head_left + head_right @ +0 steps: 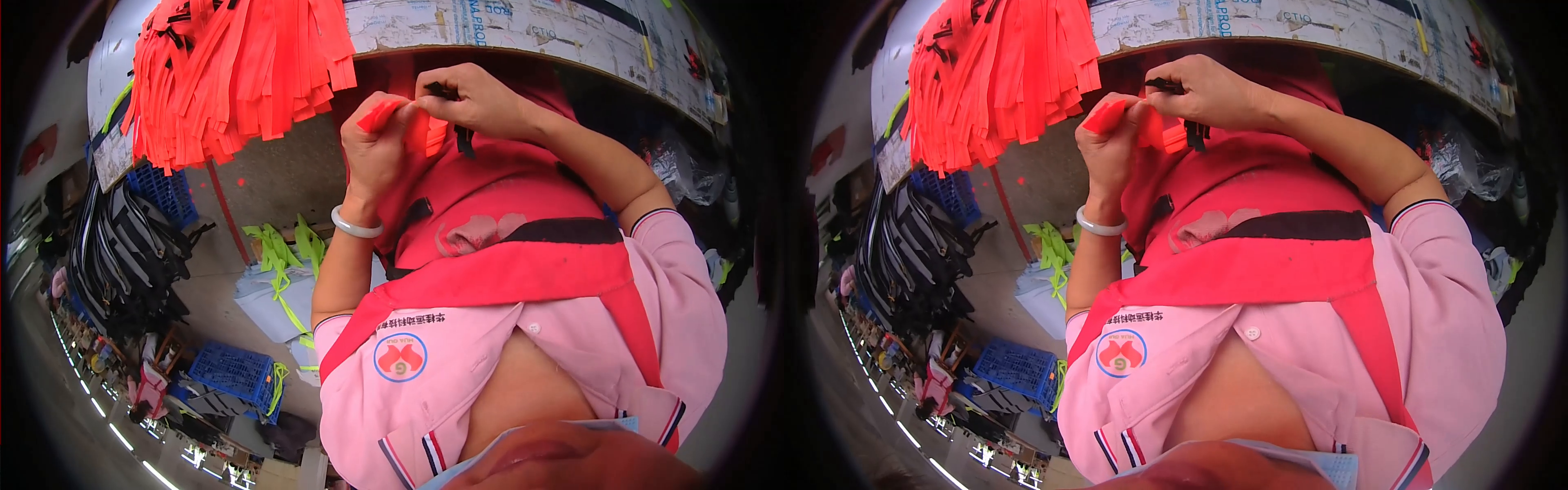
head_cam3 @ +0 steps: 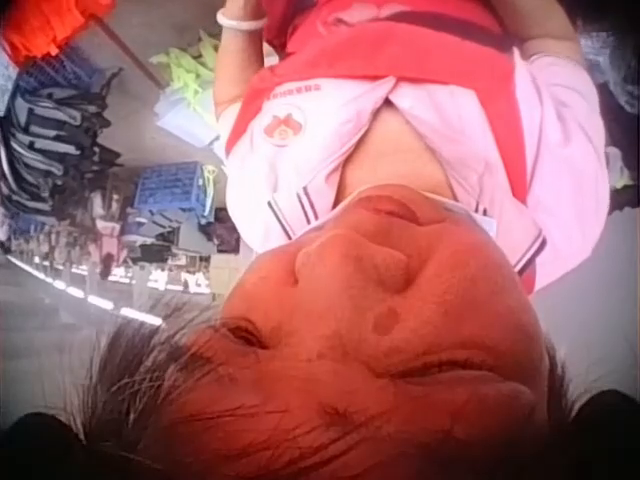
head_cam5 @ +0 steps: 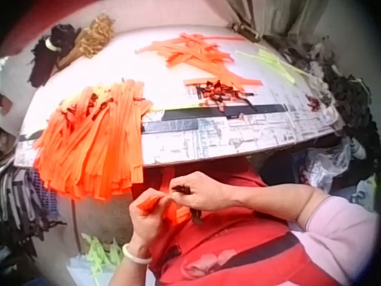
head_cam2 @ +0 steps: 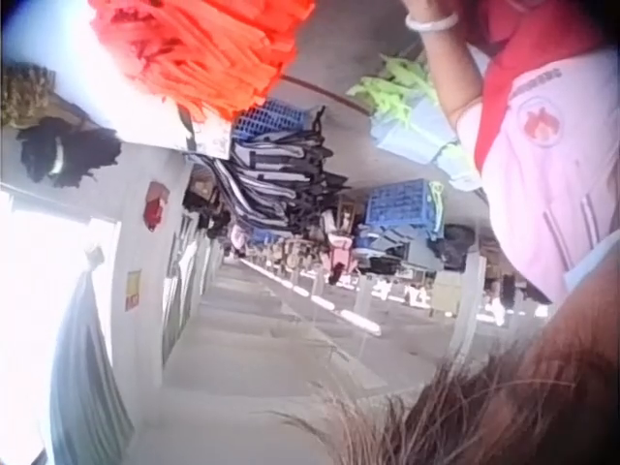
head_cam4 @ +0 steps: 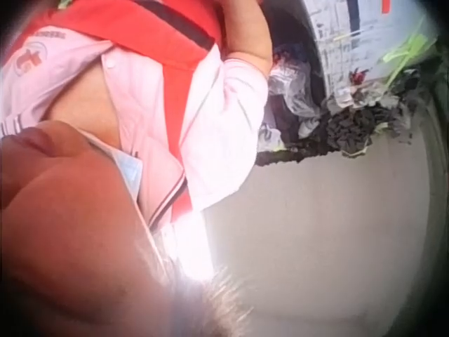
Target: Assemble plastic buckles onto red fabric straps.
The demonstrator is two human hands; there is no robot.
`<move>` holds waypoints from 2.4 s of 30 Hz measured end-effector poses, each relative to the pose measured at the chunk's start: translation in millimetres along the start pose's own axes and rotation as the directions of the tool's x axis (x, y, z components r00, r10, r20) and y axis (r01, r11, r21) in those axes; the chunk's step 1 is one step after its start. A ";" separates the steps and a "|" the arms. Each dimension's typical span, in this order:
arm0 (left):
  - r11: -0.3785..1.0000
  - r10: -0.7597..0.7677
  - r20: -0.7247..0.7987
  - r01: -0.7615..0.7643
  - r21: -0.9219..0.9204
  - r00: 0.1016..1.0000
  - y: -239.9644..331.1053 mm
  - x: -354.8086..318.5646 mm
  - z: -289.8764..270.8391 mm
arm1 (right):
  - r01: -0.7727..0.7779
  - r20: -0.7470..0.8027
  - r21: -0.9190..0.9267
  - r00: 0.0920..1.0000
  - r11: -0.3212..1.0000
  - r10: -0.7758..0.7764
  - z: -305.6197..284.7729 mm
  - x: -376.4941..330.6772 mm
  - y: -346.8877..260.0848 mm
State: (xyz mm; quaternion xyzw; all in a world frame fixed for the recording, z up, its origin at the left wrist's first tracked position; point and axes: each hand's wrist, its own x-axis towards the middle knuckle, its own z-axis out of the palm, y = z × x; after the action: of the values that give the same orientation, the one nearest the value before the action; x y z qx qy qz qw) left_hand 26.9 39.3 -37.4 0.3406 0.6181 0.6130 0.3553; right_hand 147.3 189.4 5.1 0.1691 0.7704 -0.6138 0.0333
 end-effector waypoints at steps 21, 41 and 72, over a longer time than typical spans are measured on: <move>0.884 -0.389 0.290 0.443 -0.150 0.874 -10.2 0.4 6.1 | -0.038 -0.177 0.512 0.973 0.858 0.149 11.6 20.4 29.1; 0.876 -0.336 0.191 0.381 -0.297 0.922 -2.1 -15.2 5.0 | -0.241 0.044 0.300 0.970 0.923 0.239 -6.7 -1.9 31.6; 0.938 -0.255 0.032 0.256 -0.236 0.966 2.5 -21.4 6.7 | -0.088 -0.060 0.375 0.991 0.923 0.119 11.0 -15.2 18.3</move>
State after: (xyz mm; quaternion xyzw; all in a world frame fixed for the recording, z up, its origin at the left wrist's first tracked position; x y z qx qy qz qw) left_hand 43.6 24.5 -34.4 0.2127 0.5791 0.6311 0.4703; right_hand 165.4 179.0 -10.7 0.2376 0.6309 -0.7386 0.0015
